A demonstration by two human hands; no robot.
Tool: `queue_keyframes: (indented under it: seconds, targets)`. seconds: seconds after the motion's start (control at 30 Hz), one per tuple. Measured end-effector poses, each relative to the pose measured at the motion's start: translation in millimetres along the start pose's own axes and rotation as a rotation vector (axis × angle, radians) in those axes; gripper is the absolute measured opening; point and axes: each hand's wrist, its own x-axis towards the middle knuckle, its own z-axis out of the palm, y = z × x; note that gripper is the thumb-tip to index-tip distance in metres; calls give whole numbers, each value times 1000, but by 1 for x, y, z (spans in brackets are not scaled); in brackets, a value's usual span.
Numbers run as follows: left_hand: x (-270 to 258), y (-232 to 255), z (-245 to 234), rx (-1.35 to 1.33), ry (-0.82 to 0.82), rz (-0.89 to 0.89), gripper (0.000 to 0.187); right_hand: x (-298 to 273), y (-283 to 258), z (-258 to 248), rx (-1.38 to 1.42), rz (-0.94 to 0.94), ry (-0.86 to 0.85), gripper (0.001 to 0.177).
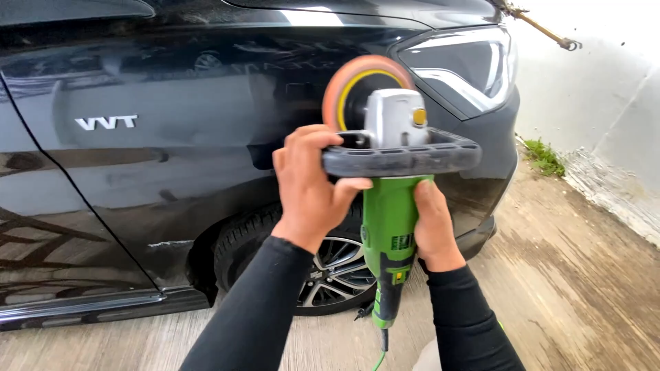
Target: Applying polishing compound and using an electric polisher to buff the exterior fender of a car.
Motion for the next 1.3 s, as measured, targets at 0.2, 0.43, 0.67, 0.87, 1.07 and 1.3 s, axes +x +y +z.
queue_keyframes:
  seconds: [0.2, 0.43, 0.67, 0.87, 1.07, 1.3]
  targets:
    - [-6, 14, 21, 71, -151, 29, 65, -13, 26, -24, 126, 25, 166, 36]
    - [-21, -1, -14, 71, -96, 30, 72, -17, 71, -14, 42, -10, 2, 57]
    - [-37, -37, -87, 15, 12, 0, 74, -25, 71, 68, -11, -44, -142, 50]
    - [-58, -79, -136, -78, 133, -18, 75, -31, 71, 135, -71, -84, -238, 44]
    - [-75, -104, -168, -113, 291, -23, 79, -38, 77, 180, -131, -125, -317, 40]
    - [-92, -120, -198, -80, 453, -76, 86, -44, 18, 224, -142, -168, -424, 68]
